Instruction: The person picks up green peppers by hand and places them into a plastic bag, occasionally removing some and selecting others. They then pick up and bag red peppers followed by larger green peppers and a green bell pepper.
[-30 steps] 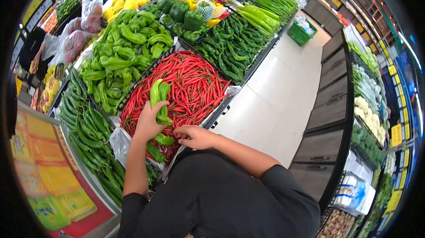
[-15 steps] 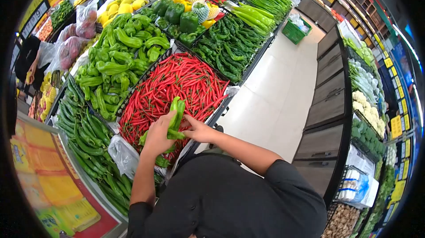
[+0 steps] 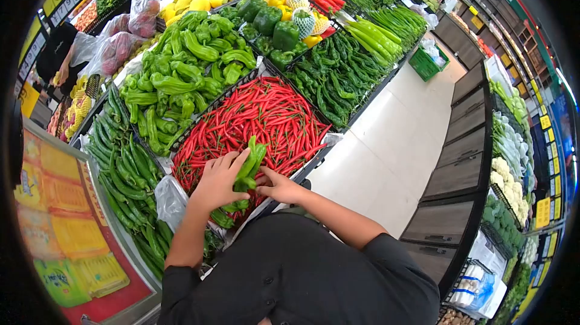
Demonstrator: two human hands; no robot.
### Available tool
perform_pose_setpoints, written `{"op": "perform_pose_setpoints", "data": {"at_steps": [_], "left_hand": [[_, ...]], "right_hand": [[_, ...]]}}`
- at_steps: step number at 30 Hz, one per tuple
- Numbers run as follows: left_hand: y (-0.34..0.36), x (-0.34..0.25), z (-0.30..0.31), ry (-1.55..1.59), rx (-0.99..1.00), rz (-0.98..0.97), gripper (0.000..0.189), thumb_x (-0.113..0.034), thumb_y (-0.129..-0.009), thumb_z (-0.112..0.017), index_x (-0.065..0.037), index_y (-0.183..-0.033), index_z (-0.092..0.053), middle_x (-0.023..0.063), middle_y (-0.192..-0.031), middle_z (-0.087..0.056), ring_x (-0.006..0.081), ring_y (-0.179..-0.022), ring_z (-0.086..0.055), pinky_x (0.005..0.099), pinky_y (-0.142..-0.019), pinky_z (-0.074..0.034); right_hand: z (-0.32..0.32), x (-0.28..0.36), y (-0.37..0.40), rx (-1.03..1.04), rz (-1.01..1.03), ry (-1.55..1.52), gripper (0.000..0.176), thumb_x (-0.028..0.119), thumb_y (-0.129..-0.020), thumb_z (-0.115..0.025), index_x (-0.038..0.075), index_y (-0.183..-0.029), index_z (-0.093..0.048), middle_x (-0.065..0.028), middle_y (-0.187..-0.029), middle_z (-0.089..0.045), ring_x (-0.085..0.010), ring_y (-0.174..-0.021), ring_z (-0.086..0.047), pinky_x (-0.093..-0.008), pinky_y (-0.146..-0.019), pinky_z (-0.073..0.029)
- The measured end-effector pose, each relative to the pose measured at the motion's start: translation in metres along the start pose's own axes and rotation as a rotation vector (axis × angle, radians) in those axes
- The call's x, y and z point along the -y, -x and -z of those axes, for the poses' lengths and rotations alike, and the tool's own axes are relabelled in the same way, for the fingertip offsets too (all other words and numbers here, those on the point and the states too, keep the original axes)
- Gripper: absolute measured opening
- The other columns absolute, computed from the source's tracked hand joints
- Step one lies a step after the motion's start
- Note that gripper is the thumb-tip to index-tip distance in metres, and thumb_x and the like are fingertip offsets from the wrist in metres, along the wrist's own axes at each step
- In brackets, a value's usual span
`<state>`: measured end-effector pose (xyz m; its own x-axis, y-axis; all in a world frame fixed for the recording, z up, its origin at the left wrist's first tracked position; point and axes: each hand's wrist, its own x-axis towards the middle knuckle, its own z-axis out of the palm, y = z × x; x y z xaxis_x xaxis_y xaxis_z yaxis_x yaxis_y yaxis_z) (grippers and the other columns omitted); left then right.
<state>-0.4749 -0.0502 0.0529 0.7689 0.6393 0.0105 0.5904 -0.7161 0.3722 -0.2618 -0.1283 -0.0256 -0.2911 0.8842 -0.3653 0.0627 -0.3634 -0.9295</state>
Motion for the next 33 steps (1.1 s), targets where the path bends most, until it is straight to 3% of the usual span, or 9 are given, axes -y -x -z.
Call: {"op": "perform_pose_setpoints", "data": {"at_steps": [5,9,11,13,17,20,25,29,33], "left_hand": [[-0.002,0.034,0.039,0.029,0.026,-0.082,0.089,-0.034,-0.071,-0.085,-0.012,-0.148,-0.045,0.0197,-0.139,-0.052,0.0373,-0.131,-0.049,0.0472,-0.109,-0.04],[-0.044,0.082,0.103,-0.057,-0.351,0.076,0.069,-0.029,-0.082,-0.076,-0.008,-0.142,-0.049,0.0229,-0.14,-0.05,0.0384,-0.132,-0.048,0.0459,-0.109,-0.043],[-0.073,0.123,0.12,-0.068,-0.487,0.306,0.068,-0.033,-0.085,-0.075,-0.008,-0.143,-0.049,0.024,-0.143,-0.046,0.0411,-0.132,-0.047,0.0472,-0.109,-0.042],[-0.11,0.189,0.122,-0.166,-0.457,0.366,0.075,-0.045,-0.085,-0.074,-0.008,-0.145,-0.047,0.0243,-0.145,-0.043,0.0441,-0.131,-0.047,0.0491,-0.108,-0.043],[-0.177,0.225,0.122,-0.152,-0.238,0.595,0.1,-0.066,-0.077,-0.071,-0.008,-0.152,-0.038,0.0289,-0.148,-0.042,0.0474,-0.132,-0.048,0.0511,-0.109,-0.043],[-0.214,0.24,0.099,-0.138,-0.153,0.697,0.113,-0.077,-0.072,-0.067,-0.014,-0.158,-0.029,0.0343,-0.15,-0.039,0.0488,-0.134,-0.048,0.0548,-0.11,-0.042],[-0.229,0.206,0.108,-0.204,0.044,0.853,0.102,-0.076,-0.074,-0.065,-0.027,-0.158,-0.032,0.0251,-0.156,-0.036,0.043,-0.138,-0.045,0.0577,-0.108,-0.043],[-0.233,0.216,0.107,-0.222,0.147,0.85,0.099,-0.076,-0.073,-0.065,-0.028,-0.155,-0.038,0.0206,-0.157,-0.037,0.0408,-0.14,-0.043,0.0565,-0.109,-0.042],[-0.245,0.244,0.098,-0.281,0.212,0.776,0.1,-0.077,-0.071,-0.068,-0.03,-0.155,-0.039,0.0173,-0.155,-0.043,0.0374,-0.142,-0.042,0.0531,-0.112,-0.041]], "right_hand": [[-0.006,0.007,0.009,-0.079,0.056,0.278,0.089,0.022,-0.094,-0.071,-0.008,-0.156,-0.015,-0.0244,-0.148,-0.046,-0.0261,-0.131,-0.051,-0.0333,-0.108,-0.042],[-0.009,0.006,0.006,0.03,0.02,0.175,0.093,0.021,-0.095,-0.069,-0.006,-0.158,-0.005,-0.0223,-0.15,-0.042,-0.0261,-0.132,-0.051,-0.0346,-0.107,-0.044],[-0.015,0.014,0.011,0.122,0.062,-0.045,0.096,0.021,-0.095,-0.068,-0.005,-0.158,-0.001,-0.0269,-0.154,-0.036,-0.0316,-0.139,-0.044,-0.0376,-0.112,-0.039],[-0.016,0.018,0.014,0.196,0.094,-0.107,0.098,0.02,-0.095,-0.068,-0.003,-0.158,0.003,-0.0289,-0.157,-0.032,-0.0345,-0.143,-0.04,-0.0396,-0.115,-0.037],[-0.01,0.003,0.017,0.353,0.139,-0.012,0.099,0.021,-0.097,-0.067,0.005,-0.16,0.007,-0.0287,-0.157,-0.031,-0.0343,-0.147,-0.035,-0.042,-0.119,-0.032],[-0.007,-0.003,0.009,0.46,0.196,-0.049,0.095,0.021,-0.096,-0.066,0.009,-0.162,0.001,-0.0272,-0.163,-0.016,-0.0341,-0.151,-0.023,-0.0442,-0.121,-0.027],[-0.006,0.012,-0.003,0.601,0.257,0.09,0.082,0.025,-0.096,-0.065,0.015,-0.162,-0.017,-0.0243,-0.167,0.004,-0.0341,-0.155,-0.006,-0.0452,-0.122,-0.023],[-0.005,0.004,-0.024,0.681,0.255,0.17,0.075,0.024,-0.097,-0.063,0.015,-0.161,-0.026,-0.0195,-0.168,0.002,-0.0329,-0.155,-0.005,-0.0459,-0.121,-0.023],[0.001,0.004,-0.028,0.643,0.189,0.034,0.07,0.023,-0.098,-0.063,0.011,-0.159,-0.029,-0.0173,-0.166,-0.015,-0.0307,-0.153,-0.018,-0.0443,-0.121,-0.025]]}}
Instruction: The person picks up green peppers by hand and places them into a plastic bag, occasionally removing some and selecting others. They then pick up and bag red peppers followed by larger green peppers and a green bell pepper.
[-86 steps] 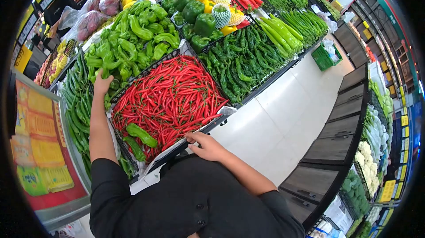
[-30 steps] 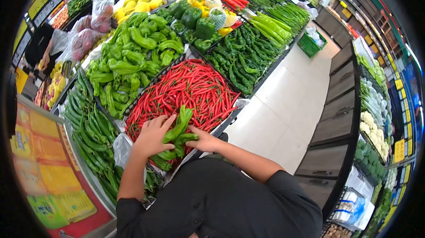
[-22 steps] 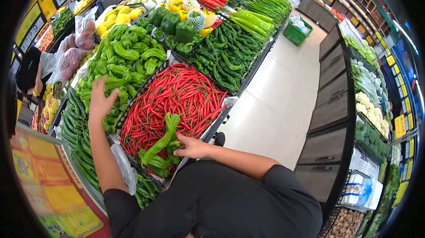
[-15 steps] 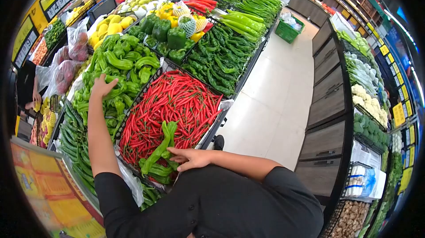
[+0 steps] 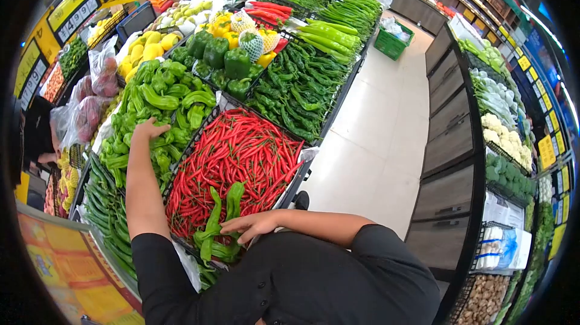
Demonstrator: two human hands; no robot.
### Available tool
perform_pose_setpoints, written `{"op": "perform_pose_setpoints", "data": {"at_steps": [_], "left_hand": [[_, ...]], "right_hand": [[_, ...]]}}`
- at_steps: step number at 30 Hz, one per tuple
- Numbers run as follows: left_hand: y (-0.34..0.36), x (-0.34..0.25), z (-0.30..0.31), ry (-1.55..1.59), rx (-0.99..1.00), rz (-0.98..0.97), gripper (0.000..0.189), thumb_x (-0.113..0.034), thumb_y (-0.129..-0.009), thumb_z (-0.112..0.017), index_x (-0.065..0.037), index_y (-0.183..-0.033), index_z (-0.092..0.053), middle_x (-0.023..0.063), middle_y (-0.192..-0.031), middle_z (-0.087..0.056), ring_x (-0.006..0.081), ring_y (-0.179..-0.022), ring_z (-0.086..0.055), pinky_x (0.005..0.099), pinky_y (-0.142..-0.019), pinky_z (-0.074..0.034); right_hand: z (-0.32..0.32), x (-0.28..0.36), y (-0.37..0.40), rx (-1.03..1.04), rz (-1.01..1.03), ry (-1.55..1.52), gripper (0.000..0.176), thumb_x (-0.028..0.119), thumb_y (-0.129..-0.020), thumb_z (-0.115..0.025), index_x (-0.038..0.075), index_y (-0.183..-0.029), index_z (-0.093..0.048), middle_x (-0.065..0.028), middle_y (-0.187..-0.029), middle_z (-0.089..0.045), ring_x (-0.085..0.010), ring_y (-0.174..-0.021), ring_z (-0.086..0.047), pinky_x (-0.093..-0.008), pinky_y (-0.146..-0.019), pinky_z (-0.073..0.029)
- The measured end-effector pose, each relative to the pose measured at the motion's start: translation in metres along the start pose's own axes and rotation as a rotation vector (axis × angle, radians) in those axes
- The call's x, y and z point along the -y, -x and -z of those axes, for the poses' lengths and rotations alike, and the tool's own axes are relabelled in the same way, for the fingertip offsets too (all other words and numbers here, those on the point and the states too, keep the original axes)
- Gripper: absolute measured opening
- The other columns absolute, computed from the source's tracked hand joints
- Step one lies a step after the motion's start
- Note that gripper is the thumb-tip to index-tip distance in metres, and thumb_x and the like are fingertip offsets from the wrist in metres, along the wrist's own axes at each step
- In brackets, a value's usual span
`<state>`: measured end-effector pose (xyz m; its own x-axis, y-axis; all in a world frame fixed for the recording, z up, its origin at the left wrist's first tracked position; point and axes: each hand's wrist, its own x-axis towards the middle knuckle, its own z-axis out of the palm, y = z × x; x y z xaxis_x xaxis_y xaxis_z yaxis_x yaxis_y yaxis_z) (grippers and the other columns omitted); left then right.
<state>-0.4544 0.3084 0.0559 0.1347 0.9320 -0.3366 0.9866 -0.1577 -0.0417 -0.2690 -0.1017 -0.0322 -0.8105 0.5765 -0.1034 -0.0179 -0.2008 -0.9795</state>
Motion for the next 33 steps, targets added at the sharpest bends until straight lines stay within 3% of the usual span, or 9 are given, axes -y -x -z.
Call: {"op": "perform_pose_setpoints", "data": {"at_steps": [5,8,14,17,19,26,27,29,33], "left_hand": [[-0.026,0.014,-0.001,0.048,0.061,-0.138,0.109,-0.074,-0.07,-0.071,-0.005,-0.15,-0.044,0.02,-0.15,-0.049,0.0349,-0.136,-0.05,0.0466,-0.112,-0.041],[-0.026,0.02,0.001,0.03,0.043,-0.171,0.101,-0.073,-0.07,-0.071,-0.009,-0.145,-0.052,0.0212,-0.144,-0.055,0.0349,-0.132,-0.054,0.0465,-0.109,-0.044],[0.005,0.056,0.001,0.537,-0.065,-0.191,0.069,-0.059,-0.082,-0.071,-0.012,-0.131,-0.065,0.0168,-0.136,-0.062,0.0336,-0.124,-0.059,0.0444,-0.103,-0.046],[0.05,0.047,-0.006,0.698,-0.309,-0.07,0.053,-0.048,-0.088,-0.071,-0.012,-0.126,-0.068,0.0141,-0.136,-0.062,0.0316,-0.125,-0.058,0.0429,-0.102,-0.046],[0.019,0.078,-0.029,0.759,-0.412,-0.281,0.041,-0.039,-0.093,-0.069,-0.014,-0.125,-0.069,0.0135,-0.138,-0.061,0.0298,-0.129,-0.055,0.0422,-0.103,-0.046],[0.084,0.098,-0.014,0.712,-0.66,-0.26,0.031,-0.022,-0.097,-0.066,-0.014,-0.127,-0.068,0.0053,-0.117,-0.07,0.0121,-0.079,-0.052,0.0264,-0.071,-0.043],[0.075,0.113,-0.015,0.687,-0.868,-0.467,0.033,-0.025,-0.098,-0.065,-0.014,-0.129,-0.067,0.0079,-0.12,-0.07,0.017,-0.088,-0.059,0.0289,-0.08,-0.047],[0.098,0.127,0.013,0.482,-0.903,-0.441,0.038,-0.029,-0.102,-0.059,-0.011,-0.135,-0.062,0.0148,-0.13,-0.066,0.029,-0.121,-0.058,0.0403,-0.106,-0.041],[0.167,0.091,0.045,0.488,-0.908,-0.723,0.036,-0.02,-0.104,-0.054,-0.002,-0.135,-0.06,0.0141,-0.136,-0.06,0.0272,-0.129,-0.052,0.0388,-0.113,-0.033]], "right_hand": [[-0.005,-0.013,0.011,-0.084,-0.073,-0.113,0.065,0.021,-0.1,-0.062,0.004,-0.155,-0.033,-0.014,-0.154,-0.042,-0.0254,-0.14,-0.043,-0.04,-0.116,-0.035],[-0.009,-0.017,0.019,-0.118,-0.044,-0.056,0.064,0.021,-0.1,-0.062,0.001,-0.154,-0.035,-0.0143,-0.151,-0.047,-0.0244,-0.134,-0.049,-0.0378,-0.111,-0.041],[-0.015,-0.027,0.03,-0.24,0.034,-0.083,0.06,0.018,-0.098,-0.065,0.0,-0.15,-0.041,-0.0144,-0.142,-0.056,-0.0229,-0.124,-0.057,-0.0368,-0.105,-0.046],[-0.019,-0.025,0.031,-0.28,0.034,-0.081,0.06,0.019,-0.097,-0.066,-0.001,-0.149,-0.042,-0.0136,-0.14,-0.057,-0.0216,-0.121,-0.059,-0.0359,-0.104,-0.047],[-0.023,-0.026,0.032,-0.313,0.041,-0.092,0.06,0.019,-0.097,-0.067,-0.002,-0.148,-0.043,-0.0128,-0.138,-0.058,-0.0206,-0.118,-0.06,-0.0353,-0.103,-0.048],[-0.031,-0.034,0.039,-0.421,0.129,-0.15,0.058,0.019,-0.095,-0.069,-0.003,-0.144,-0.047,-0.0129,-0.132,-0.062,-0.0183,-0.113,-0.062,-0.0335,-0.099,-0.05],[-0.033,-0.034,0.038,-0.424,0.129,-0.15,0.057,0.019,-0.095,-0.07,-0.003,-0.143,-0.048,-0.0129,-0.131,-0.063,-0.0183,-0.114,-0.062,-0.0335,-0.099,-0.05],[-0.035,-0.031,0.04,-0.454,0.12,-0.144,0.057,0.019,-0.095,-0.07,-0.003,-0.142,-0.049,-0.0128,-0.129,-0.064,-0.0183,-0.114,-0.062,-0.0334,-0.099,-0.05],[-0.037,-0.04,0.032,-0.482,0.191,-0.184,0.054,0.019,-0.093,-0.072,-0.003,-0.138,-0.053,-0.0125,-0.126,-0.065,-0.018,-0.112,-0.062,-0.0328,-0.097,-0.05]]}}
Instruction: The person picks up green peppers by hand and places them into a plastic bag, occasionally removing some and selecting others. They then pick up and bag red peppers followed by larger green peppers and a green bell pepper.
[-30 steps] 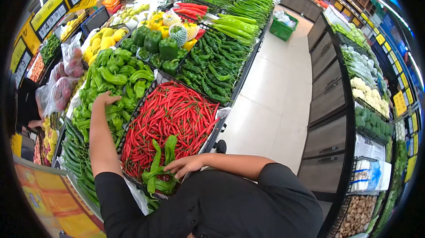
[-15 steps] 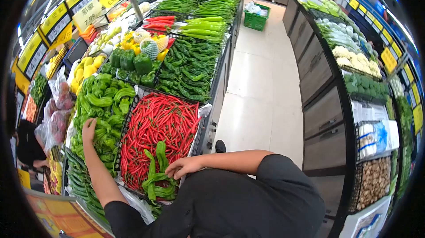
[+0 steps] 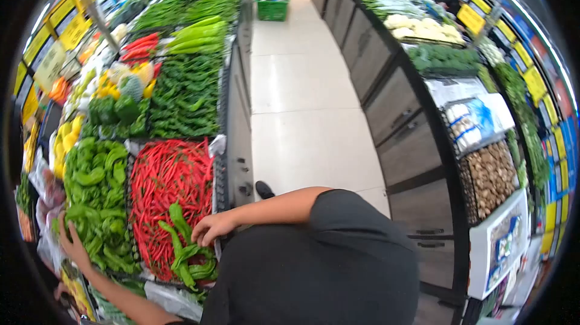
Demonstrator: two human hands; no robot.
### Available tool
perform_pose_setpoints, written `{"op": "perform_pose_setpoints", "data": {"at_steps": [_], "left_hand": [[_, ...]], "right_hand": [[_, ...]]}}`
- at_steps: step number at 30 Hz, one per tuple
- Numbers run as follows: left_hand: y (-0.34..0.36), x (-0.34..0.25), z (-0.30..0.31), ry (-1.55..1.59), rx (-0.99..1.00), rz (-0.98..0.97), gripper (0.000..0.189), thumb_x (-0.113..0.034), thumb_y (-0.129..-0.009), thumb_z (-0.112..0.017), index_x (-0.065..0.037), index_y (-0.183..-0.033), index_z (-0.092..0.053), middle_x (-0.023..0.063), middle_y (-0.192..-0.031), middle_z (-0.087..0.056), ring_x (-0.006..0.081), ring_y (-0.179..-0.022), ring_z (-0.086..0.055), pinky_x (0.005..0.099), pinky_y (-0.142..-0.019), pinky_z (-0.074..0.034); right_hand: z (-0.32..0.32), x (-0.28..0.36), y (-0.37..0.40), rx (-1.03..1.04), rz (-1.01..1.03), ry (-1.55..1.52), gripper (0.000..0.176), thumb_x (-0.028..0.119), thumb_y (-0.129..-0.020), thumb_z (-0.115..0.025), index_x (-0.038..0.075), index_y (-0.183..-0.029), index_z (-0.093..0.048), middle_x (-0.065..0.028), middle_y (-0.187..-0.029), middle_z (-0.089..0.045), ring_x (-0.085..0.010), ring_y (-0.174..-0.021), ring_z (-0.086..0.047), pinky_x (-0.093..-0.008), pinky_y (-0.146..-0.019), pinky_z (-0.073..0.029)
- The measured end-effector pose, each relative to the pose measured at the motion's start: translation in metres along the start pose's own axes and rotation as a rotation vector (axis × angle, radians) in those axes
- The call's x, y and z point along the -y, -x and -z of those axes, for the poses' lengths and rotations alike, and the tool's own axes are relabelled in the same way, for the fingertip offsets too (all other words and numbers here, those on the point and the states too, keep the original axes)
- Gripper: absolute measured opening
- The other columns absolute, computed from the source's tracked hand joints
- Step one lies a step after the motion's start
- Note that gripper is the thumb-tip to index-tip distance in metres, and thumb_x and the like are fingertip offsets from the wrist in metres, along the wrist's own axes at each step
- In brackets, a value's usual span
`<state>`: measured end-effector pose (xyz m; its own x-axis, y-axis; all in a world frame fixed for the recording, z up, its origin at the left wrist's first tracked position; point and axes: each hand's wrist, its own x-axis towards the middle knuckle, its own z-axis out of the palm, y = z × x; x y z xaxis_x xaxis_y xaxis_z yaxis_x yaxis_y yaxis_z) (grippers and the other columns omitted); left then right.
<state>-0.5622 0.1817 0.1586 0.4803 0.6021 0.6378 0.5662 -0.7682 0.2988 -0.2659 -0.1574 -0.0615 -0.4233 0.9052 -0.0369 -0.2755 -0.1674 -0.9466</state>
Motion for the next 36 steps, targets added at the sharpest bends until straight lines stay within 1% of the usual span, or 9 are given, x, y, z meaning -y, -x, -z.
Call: {"op": "perform_pose_setpoints", "data": {"at_steps": [7,10,13,21,24,27,30,33,36], "left_hand": [[0.032,-0.14,-0.056,0.242,0.713,-0.02,0.029,-0.017,-0.093,-0.063,-0.011,-0.121,-0.066,0.018,-0.127,-0.056,0.0365,-0.123,-0.053,0.0402,-0.108,-0.038],[0.052,-0.16,-0.098,0.27,0.8,-0.086,0.029,-0.015,-0.092,-0.065,-0.012,-0.12,-0.066,0.0171,-0.119,-0.053,0.0379,-0.113,-0.054,0.0461,-0.101,-0.043],[0.049,-0.166,-0.12,0.175,0.982,0.046,0.039,-0.02,-0.093,-0.067,-0.017,-0.131,-0.061,0.0191,-0.141,-0.047,0.0397,-0.131,-0.047,0.047,-0.106,-0.043],[0.044,-0.14,-0.108,0.224,1.011,0.025,0.05,-0.022,-0.092,-0.067,-0.018,-0.141,-0.055,0.0162,-0.158,-0.036,0.0359,-0.146,-0.034,0.0491,-0.117,-0.034],[0.029,-0.089,-0.091,0.235,0.556,0.012,0.045,-0.014,-0.093,-0.063,-0.008,-0.137,-0.056,0.015,-0.14,-0.054,0.0358,-0.136,-0.045,0.0473,-0.114,-0.035],[0.011,0.004,-0.105,-0.116,0.163,0.14,0.056,-0.028,-0.096,-0.065,-0.011,-0.146,-0.048,0.0147,-0.149,-0.046,0.0383,-0.138,-0.041,0.053,-0.113,-0.035],[0.014,0.075,-0.141,-0.339,0.381,0.41,0.076,-0.051,-0.093,-0.064,-0.013,-0.153,-0.039,0.0133,-0.158,-0.035,0.041,-0.142,-0.035,0.0546,-0.114,-0.034],[0.029,0.106,-0.18,-0.474,0.663,0.455,0.092,-0.07,-0.086,-0.06,-0.019,-0.157,-0.032,0.0099,-0.163,-0.027,0.0428,-0.145,-0.03,0.0619,-0.113,-0.032],[0.009,0.032,-0.162,-0.488,0.689,0.679,0.087,-0.072,-0.086,-0.057,-0.032,-0.158,-0.029,0.003,-0.165,-0.023,0.0424,-0.147,-0.025,0.0758,-0.106,-0.03]], "right_hand": [[-0.008,0.003,0.004,-0.056,-0.031,0.042,0.052,0.018,-0.092,-0.071,-0.003,-0.136,-0.054,-0.0125,-0.121,-0.067,-0.0169,-0.107,-0.063,-0.0327,-0.094,-0.051],[-0.008,0.004,0.01,-0.076,-0.04,0.056,0.052,0.018,-0.092,-0.071,-0.003,-0.137,-0.054,-0.0122,-0.121,-0.067,-0.0178,-0.108,-0.063,-0.0327,-0.095,-0.051],[-0.009,0.004,0.016,-0.11,-0.054,0.093,0.052,0.018,-0.092,-0.07,-0.002,-0.137,-0.054,-0.0121,-0.121,-0.067,-0.0187,-0.109,-0.063,-0.0327,-0.096,-0.05],[-0.009,0.006,0.024,-0.152,-0.1,0.104,0.051,0.017,-0.093,-0.07,-0.002,-0.137,-0.054,-0.0122,-0.121,-0.067,-0.0186,-0.111,-0.063,-0.0326,-0.097,-0.05],[-0.005,0.013,0.025,-0.149,-0.062,0.082,0.05,0.016,-0.093,-0.069,-0.002,-0.137,-0.054,-0.0119,-0.121,-0.067,-0.0181,-0.112,-0.063,-0.0326,-0.098,-0.05],[-0.002,0.025,0.029,-0.176,-0.071,0.111,0.05,0.015,-0.093,-0.069,-0.002,-0.137,-0.054,-0.0118,-0.121,-0.067,-0.0179,-0.112,-0.063,-0.0322,-0.098,-0.05],[0.004,0.025,0.03,-0.193,-0.091,0.105,0.05,0.015,-0.093,-0.068,-0.002,-0.138,-0.054,-0.0115,-0.121,-0.066,-0.0177,-0.112,-0.063,-0.032,-0.099,-0.05],[0.007,0.023,0.031,-0.207,-0.078,0.067,0.05,0.016,-0.094,-0.068,-0.002,-0.138,-0.054,-0.0114,-0.123,-0.066,-0.0177,-0.113,-0.062,-0.0322,-0.099,-0.049],[0.015,0.017,0.03,-0.184,-0.133,0.069,0.049,0.017,-0.095,-0.066,-0.003,-0.138,-0.053,-0.0117,-0.125,-0.065,-0.0174,-0.116,-0.06,-0.0329,-0.101,-0.048]]}}
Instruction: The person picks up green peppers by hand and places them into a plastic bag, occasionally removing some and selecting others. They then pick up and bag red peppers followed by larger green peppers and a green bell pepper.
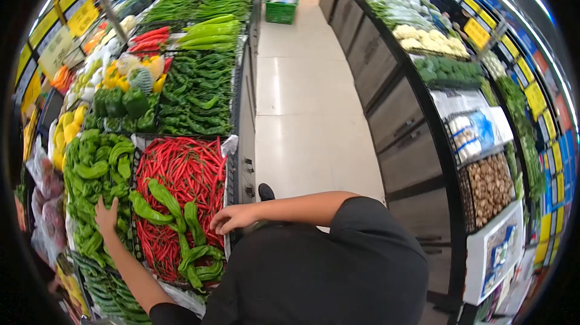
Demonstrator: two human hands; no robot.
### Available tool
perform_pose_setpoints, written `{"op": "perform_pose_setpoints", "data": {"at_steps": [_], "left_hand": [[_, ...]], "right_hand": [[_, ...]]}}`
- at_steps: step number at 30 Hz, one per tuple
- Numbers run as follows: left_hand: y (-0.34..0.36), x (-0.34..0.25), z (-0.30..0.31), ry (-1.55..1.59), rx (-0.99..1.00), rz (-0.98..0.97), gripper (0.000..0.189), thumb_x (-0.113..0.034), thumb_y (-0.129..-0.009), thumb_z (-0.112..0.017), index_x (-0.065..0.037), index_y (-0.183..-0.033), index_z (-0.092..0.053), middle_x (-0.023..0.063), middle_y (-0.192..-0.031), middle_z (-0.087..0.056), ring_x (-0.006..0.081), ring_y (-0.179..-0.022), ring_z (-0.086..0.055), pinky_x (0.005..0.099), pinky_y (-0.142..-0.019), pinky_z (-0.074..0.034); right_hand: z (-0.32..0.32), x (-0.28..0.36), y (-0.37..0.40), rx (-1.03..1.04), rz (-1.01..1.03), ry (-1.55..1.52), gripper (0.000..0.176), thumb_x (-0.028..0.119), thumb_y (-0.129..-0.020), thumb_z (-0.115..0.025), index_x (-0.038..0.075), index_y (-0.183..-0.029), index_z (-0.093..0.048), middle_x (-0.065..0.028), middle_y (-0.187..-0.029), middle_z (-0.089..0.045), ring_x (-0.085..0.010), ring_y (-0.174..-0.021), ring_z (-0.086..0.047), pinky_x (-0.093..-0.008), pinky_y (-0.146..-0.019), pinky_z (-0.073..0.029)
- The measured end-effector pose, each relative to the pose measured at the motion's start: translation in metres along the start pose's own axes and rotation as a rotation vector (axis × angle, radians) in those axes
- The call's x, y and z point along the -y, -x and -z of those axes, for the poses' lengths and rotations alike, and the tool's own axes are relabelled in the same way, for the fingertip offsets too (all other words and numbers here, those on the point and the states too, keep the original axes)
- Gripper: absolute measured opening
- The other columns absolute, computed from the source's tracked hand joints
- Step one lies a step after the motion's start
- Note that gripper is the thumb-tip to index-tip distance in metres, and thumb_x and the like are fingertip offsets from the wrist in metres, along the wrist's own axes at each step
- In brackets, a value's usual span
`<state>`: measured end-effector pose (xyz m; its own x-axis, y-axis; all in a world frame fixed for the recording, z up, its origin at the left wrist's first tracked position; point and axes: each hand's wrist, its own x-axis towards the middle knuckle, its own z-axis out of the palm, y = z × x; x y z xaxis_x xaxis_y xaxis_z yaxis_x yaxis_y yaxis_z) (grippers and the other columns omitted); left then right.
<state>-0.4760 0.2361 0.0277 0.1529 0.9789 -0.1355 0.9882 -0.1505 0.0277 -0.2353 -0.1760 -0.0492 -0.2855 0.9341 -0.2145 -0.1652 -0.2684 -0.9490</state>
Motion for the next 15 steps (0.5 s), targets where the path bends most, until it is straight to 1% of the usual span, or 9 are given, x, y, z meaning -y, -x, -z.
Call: {"op": "perform_pose_setpoints", "data": {"at_steps": [2,5,6,7,9,15], "left_hand": [[0.008,-0.009,0.008,-0.046,0.039,0.031,0.085,-0.065,-0.087,-0.063,-0.032,-0.157,-0.029,0.0023,-0.165,-0.022,0.0421,-0.147,-0.024,0.0731,-0.108,-0.031],[0.01,-0.017,0.011,-0.102,0.068,0.064,0.081,-0.054,-0.089,-0.067,-0.031,-0.157,-0.03,0.0015,-0.166,-0.022,0.0422,-0.148,-0.023,0.0714,-0.109,-0.032],[0.013,-0.02,0.015,-0.118,0.07,0.074,0.081,-0.051,-0.089,-0.069,-0.03,-0.157,-0.03,0.0013,-0.166,-0.022,0.0422,-0.148,-0.023,0.0709,-0.11,-0.032],[0.021,-0.026,0.023,-0.111,0.088,0.076,0.079,-0.047,-0.091,-0.069,-0.029,-0.157,-0.029,0.0009,-0.165,-0.022,0.0424,-0.148,-0.022,0.0699,-0.111,-0.032],[0.017,-0.024,0.022,-0.132,0.103,0.069,0.08,-0.047,-0.09,-0.07,-0.027,-0.157,-0.03,0.0014,-0.165,-0.021,0.0427,-0.149,-0.021,0.0689,-0.112,-0.031],[0.015,-0.024,0.026,-0.173,0.168,0.07,0.08,-0.038,-0.089,-0.07,-0.024,-0.157,-0.03,0.0002,-0.166,-0.019,0.0431,-0.15,-0.019,0.0654,-0.115,-0.029]], "right_hand": [[0.003,0.007,0.001,0.017,-0.037,0.041,0.049,0.017,-0.096,-0.065,-0.002,-0.139,-0.052,-0.0115,-0.127,-0.064,-0.0173,-0.117,-0.059,-0.0332,-0.102,-0.047],[0.005,0.01,-0.003,-0.005,0.007,0.01,0.049,0.018,-0.095,-0.065,-0.004,-0.137,-0.053,-0.0125,-0.124,-0.065,-0.0182,-0.115,-0.062,-0.0337,-0.1,-0.05],[0.008,0.011,-0.004,0.015,-0.007,0.027,0.048,0.016,-0.097,-0.064,0.0,-0.141,-0.051,-0.0103,-0.128,-0.065,-0.0176,-0.119,-0.059,-0.0342,-0.103,-0.047],[0.009,0.009,-0.005,0.016,-0.005,0.022,0.048,0.015,-0.097,-0.064,0.0,-0.141,-0.051,-0.0103,-0.128,-0.065,-0.0175,-0.119,-0.059,-0.0342,-0.103,-0.047],[0.012,0.004,-0.008,0.019,-0.005,0.013,0.046,0.014,-0.098,-0.063,0.0,-0.14,-0.052,-0.0105,-0.128,-0.064,-0.0175,-0.119,-0.059,-0.0341,-0.103,-0.047],[0.01,0.005,-0.007,0.016,-0.02,0.029,0.044,0.014,-0.098,-0.064,0.001,-0.139,-0.054,-0.0097,-0.126,-0.065,-0.0175,-0.119,-0.059,-0.0339,-0.104,-0.046]]}}
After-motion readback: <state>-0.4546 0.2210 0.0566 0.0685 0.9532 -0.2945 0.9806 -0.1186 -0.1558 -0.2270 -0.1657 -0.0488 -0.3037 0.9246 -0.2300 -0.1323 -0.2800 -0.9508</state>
